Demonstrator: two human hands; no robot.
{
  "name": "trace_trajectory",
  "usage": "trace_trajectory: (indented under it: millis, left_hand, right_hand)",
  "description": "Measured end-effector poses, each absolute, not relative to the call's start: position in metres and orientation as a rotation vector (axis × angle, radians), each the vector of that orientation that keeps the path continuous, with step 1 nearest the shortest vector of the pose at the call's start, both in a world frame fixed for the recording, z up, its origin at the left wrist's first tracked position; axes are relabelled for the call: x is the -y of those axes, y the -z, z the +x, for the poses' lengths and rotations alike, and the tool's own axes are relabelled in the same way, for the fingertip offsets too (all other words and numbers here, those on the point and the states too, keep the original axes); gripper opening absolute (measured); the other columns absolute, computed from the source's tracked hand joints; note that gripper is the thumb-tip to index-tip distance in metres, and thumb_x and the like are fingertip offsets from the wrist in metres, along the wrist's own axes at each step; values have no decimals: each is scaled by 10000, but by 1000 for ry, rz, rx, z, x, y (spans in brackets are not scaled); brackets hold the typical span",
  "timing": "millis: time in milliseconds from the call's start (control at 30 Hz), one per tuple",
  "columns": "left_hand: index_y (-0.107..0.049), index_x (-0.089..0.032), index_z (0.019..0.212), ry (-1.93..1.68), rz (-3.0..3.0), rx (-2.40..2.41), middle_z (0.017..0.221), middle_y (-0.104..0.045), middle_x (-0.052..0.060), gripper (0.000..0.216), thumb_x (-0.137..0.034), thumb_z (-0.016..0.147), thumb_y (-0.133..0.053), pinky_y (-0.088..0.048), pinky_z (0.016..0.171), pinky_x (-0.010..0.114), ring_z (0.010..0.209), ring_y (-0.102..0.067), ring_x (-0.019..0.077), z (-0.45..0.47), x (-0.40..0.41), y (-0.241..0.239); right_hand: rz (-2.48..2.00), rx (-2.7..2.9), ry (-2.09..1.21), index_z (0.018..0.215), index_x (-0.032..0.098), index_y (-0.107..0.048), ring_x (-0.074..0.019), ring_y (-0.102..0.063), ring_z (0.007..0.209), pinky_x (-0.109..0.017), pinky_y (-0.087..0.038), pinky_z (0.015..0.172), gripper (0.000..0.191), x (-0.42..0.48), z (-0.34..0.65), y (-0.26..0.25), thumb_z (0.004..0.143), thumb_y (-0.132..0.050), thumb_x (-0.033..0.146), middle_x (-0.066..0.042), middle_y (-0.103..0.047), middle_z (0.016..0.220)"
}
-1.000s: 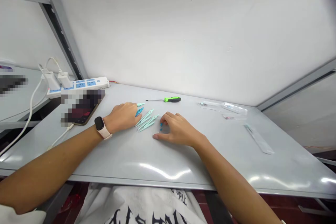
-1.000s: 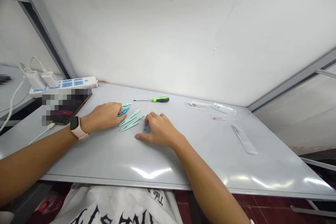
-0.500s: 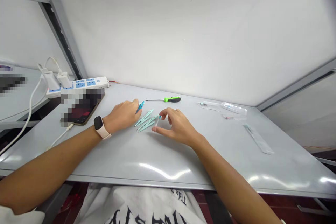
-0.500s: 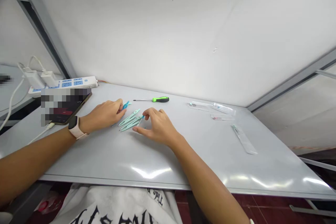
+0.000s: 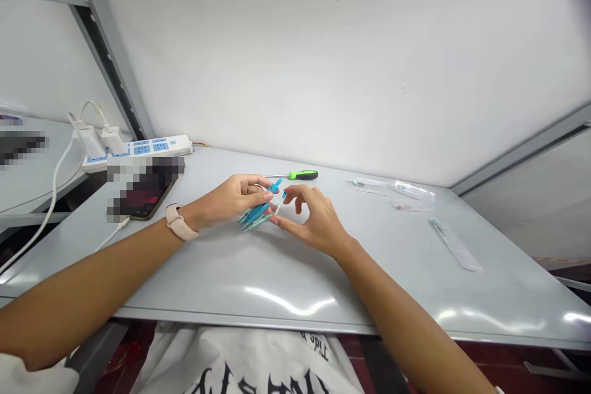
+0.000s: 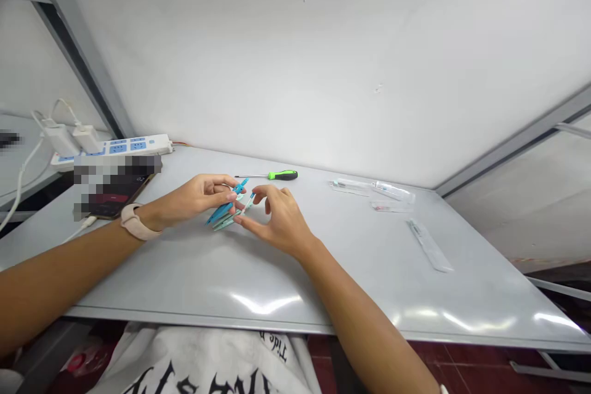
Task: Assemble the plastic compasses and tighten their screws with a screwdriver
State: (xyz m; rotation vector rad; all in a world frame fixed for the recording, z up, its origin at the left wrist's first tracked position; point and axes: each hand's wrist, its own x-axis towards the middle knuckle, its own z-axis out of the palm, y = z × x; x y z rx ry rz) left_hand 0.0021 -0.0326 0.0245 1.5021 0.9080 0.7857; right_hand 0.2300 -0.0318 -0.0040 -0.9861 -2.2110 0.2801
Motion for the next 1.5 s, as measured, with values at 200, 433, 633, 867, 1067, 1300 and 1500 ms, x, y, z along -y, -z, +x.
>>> trace_trajectory:
  millis: [200, 433, 633, 867, 1067, 1300, 1500]
  left_hand:
    - [-667, -162, 1090, -741, 1536, -806, 886, -773, 72, 321, -439, 928, -682, -520, 766, 311, 840, -717, 190, 5, 36, -21]
    - [-669, -172, 1119, -764, 1519, -793, 827, -734, 39, 341, -459, 934, -667, -509, 730, 312, 761, -679, 169, 7, 37, -20]
    - [-661, -173, 1093, -764, 1535, -780, 806, -734, 42, 339, -473, 934, -667, -494, 713, 299, 782, -683, 175, 6, 36, -19]
    - [-654, -171, 1034, -733, 1556, -762, 798, -751, 55, 299, -457, 946, -654, -507, 719, 303, 773, -702, 181, 7, 38, -22]
    - [-667, -173, 1016, -755, 1541, -782, 784, -755, 52, 338, -493, 912, -694, -511, 688, 292, 766, -708, 184, 7, 38, -23]
    - [-649, -159, 1042, -903, 1336, -906, 813, -764, 71, 477, -541, 800, -801, -533, 679, 317, 749, -718, 199, 8, 30, -13]
    - [-626, -173, 1007, -862, 1435, -951, 737, -742, 31, 444, -537, 812, -788, -479, 578, 270, 659, -680, 167, 9, 29, -10]
  right_hand:
    - [-982, 2196, -334, 1154, 242, -540, -169, -615, 698, -393, -502, 802, 445, 35, 226, 4, 856, -775, 473, -41, -732, 971]
    - [-884, 2203, -391, 1157, 254, -516, -178, -632, 713, -422, -522, 807, 479, 34, 226, 6, 839, -788, 487, -51, -723, 1003]
    - [-751, 2096, -649, 1143, 250, -558, -200, -672, 816, -401, -555, 774, 351, 35, 227, 0, 895, -726, 432, -64, -735, 1025]
    - [-849, 1849, -956, 974, 234, -689, -202, -675, 826, -371, -569, 715, 269, 31, 225, 1, 946, -672, 501, -55, -738, 927]
    - [-816, 1754, -1104, 941, 224, -698, -182, -673, 758, -336, -573, 635, 323, 27, 223, 3, 854, -775, 526, -47, -747, 895]
    - [-891, 1607, -933, 896, 234, -691, -186, -662, 722, -339, -562, 601, 303, 25, 226, 4, 826, -804, 507, -34, -707, 808]
    - [-910, 1521, -881, 899, 234, -692, -186, -653, 725, -330, -542, 577, 275, 25, 225, 2, 833, -797, 479, -36, -710, 810]
